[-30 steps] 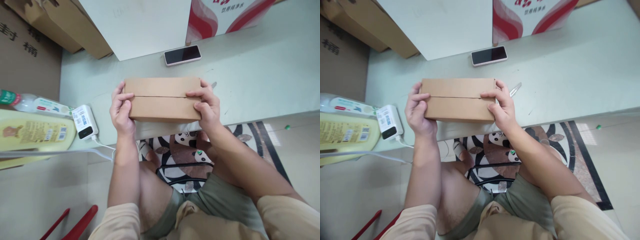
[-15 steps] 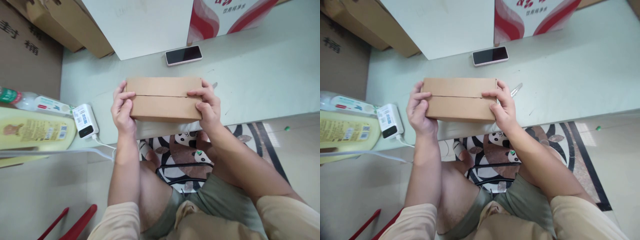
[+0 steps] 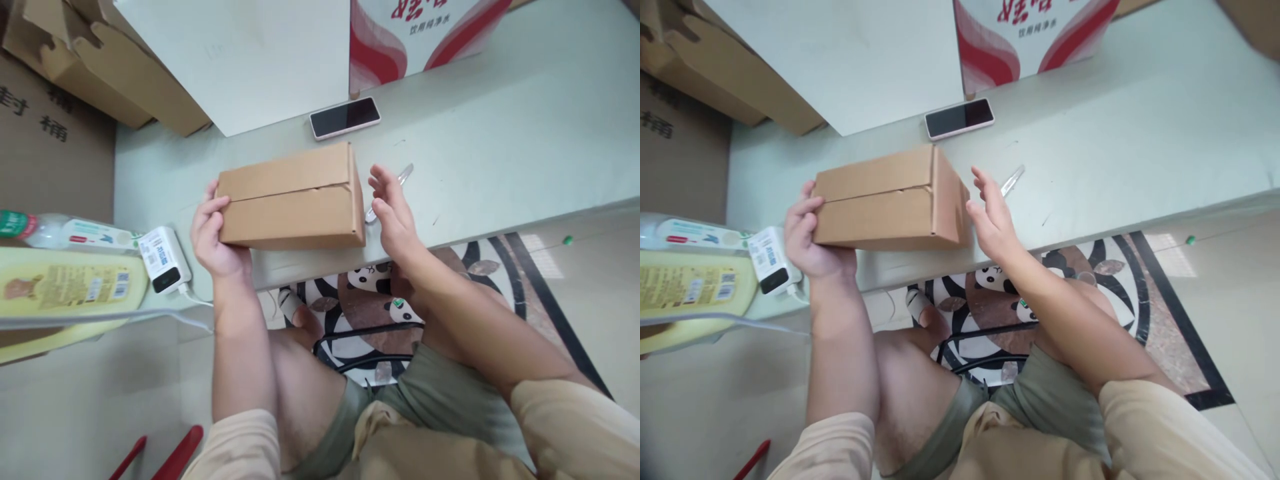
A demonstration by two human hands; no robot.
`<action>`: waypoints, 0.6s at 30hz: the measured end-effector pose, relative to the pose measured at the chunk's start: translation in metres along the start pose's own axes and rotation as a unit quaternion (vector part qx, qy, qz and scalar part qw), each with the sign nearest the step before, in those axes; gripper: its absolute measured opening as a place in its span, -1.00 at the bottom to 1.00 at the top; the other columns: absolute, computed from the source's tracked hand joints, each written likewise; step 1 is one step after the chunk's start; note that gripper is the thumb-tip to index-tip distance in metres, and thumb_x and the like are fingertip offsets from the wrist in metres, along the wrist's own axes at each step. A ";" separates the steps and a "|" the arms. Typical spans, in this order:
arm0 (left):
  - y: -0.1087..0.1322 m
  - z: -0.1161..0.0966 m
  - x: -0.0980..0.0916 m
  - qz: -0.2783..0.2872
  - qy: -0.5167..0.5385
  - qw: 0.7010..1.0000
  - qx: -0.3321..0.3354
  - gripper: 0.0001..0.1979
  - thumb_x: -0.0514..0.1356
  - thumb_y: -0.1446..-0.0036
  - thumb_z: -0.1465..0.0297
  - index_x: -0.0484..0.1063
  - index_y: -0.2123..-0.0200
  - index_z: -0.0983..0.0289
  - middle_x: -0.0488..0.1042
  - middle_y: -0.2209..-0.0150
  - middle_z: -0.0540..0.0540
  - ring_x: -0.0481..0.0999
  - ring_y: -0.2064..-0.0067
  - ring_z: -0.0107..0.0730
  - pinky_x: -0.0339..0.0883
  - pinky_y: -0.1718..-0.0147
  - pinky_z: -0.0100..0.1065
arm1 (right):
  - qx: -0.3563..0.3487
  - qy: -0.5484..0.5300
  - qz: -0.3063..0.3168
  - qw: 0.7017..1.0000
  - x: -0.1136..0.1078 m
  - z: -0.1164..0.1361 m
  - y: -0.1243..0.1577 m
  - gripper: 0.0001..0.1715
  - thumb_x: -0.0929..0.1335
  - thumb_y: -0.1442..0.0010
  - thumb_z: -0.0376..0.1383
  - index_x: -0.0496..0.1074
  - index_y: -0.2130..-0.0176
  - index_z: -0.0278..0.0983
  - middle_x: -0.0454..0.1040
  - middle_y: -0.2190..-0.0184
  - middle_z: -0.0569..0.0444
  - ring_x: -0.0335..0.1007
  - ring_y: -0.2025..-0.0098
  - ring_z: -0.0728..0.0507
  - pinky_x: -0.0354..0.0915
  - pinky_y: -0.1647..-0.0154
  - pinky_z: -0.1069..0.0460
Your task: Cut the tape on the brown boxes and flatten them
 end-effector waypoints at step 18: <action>0.035 0.018 0.035 0.149 0.155 0.915 -0.340 -0.46 0.15 -0.17 -0.12 0.53 0.08 0.20 0.64 0.08 0.17 0.56 -0.18 0.00 0.54 -0.07 -0.14 | -0.116 -0.002 0.123 0.986 0.026 0.024 0.018 -0.06 0.09 -0.38 0.21 -0.34 -0.52 -0.05 -0.34 -0.58 0.14 -0.44 -0.60 -0.20 -0.33 -0.60 -0.25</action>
Point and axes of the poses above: each hand's wrist, its own y-axis away from the middle knuckle, its own x-axis out of the palm, z = x × y, the point moved 4 cm from there along -y, towards the middle knuckle
